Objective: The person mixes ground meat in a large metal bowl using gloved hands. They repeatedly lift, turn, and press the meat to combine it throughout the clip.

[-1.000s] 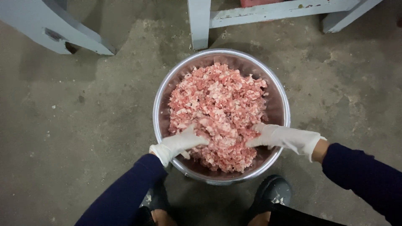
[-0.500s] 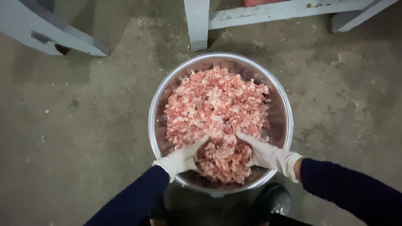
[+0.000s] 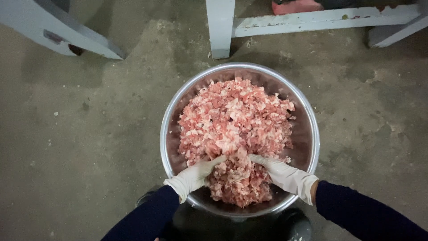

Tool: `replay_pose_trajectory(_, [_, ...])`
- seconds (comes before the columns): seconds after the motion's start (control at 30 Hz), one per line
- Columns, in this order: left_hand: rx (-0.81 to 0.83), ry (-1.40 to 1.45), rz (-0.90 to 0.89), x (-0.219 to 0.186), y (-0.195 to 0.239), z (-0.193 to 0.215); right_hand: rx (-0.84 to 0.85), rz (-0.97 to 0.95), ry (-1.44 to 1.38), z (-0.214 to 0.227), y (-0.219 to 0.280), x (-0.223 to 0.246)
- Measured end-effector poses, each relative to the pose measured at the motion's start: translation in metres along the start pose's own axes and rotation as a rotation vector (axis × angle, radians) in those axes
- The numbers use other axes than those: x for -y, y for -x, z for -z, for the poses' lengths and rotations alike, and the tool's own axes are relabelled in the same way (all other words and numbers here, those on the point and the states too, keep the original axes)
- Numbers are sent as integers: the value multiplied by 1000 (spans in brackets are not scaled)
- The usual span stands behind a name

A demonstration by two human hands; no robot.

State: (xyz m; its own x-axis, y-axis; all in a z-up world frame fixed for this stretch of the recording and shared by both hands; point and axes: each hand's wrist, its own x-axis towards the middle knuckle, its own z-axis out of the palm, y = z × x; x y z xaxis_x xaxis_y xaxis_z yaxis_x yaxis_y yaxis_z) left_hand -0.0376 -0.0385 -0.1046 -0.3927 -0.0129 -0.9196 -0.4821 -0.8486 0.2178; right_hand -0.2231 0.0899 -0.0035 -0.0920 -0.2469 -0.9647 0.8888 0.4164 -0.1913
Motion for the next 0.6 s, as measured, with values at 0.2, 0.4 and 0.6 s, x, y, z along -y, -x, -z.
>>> replay_pose_trajectory(0.2, [-55, -182, -41, -40, 91, -48, 45, 61, 62, -11, 31, -4])
replay_pose_trajectory(0.4, [-81, -281, -133, -42, 91, -40, 82, 214, 230, -7, 41, 0])
replay_pose_trajectory(0.6, [-140, -317, -198, -57, 122, -59, 36, 399, 280, 9, 25, 4])
